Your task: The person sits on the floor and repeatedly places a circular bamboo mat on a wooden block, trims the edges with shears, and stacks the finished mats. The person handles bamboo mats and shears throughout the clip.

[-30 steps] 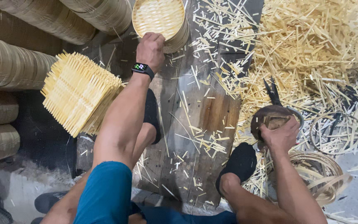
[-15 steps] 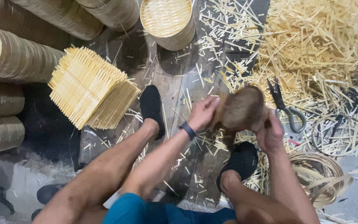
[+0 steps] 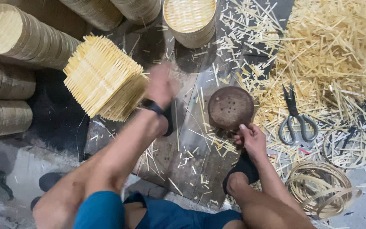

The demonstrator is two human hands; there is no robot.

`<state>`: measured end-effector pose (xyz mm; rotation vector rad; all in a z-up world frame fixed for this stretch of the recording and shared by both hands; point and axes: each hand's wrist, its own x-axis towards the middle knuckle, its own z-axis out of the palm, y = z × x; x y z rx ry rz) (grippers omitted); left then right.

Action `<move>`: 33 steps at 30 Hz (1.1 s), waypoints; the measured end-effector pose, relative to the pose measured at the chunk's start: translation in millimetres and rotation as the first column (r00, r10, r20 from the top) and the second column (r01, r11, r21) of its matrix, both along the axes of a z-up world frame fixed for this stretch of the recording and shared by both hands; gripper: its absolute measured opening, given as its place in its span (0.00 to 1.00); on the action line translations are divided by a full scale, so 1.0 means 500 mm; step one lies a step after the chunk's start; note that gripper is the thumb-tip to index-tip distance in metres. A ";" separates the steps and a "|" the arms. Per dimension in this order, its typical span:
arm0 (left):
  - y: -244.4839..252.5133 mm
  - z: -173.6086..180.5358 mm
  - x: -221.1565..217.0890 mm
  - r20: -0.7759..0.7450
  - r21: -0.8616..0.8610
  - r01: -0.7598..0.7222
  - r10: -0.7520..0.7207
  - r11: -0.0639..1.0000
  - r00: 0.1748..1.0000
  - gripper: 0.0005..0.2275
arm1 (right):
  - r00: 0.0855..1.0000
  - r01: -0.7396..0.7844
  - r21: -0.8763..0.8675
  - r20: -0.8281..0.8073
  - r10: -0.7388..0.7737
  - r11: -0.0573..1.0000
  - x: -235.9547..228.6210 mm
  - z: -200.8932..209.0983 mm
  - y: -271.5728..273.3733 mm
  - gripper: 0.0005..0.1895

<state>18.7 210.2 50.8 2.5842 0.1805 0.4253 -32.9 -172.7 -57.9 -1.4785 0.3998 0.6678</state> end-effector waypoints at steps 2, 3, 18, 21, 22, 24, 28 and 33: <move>0.134 0.071 -0.010 0.046 0.202 0.046 -0.056 0.978 0.997 0.24 | 1.000 -0.006 -0.064 -0.005 0.005 0.998 -0.024 -0.016 -0.019 0.15; 0.178 0.095 -0.003 -0.122 0.241 -0.181 0.215 0.954 0.969 0.29 | 1.000 -0.010 -0.089 -0.008 0.009 0.996 -0.036 -0.023 -0.027 0.15; 0.325 0.209 -0.079 -0.305 0.294 -0.132 0.224 0.947 0.926 0.10 | 0.999 0.032 -0.093 0.021 -0.030 0.995 -0.049 -0.089 -0.049 0.13; 0.252 0.197 -0.056 -0.106 0.233 -0.139 0.167 0.963 0.980 0.07 | 0.998 0.057 -0.070 -0.003 -0.058 0.996 -0.048 -0.096 -0.051 0.12; 0.225 0.189 -0.046 -0.133 0.209 -0.114 0.144 0.971 0.981 0.06 | 0.997 0.075 -0.057 -0.019 -0.077 0.996 -0.048 -0.099 -0.051 0.12; 0.193 0.177 -0.034 -0.166 0.236 -0.036 0.077 0.971 0.983 0.07 | 0.997 0.069 -0.045 -0.015 -0.069 0.997 -0.048 -0.104 -0.052 0.13; 0.161 0.131 -0.033 -0.087 0.423 0.087 -0.056 0.902 0.995 0.07 | 0.999 0.049 -0.059 0.017 -0.048 0.997 -0.048 -0.109 -0.057 0.11; 0.196 0.093 -0.055 -0.227 0.386 -0.011 0.107 0.923 0.968 0.10 | 1.000 0.024 -0.014 0.007 -0.024 1.000 -0.047 -0.102 -0.069 0.12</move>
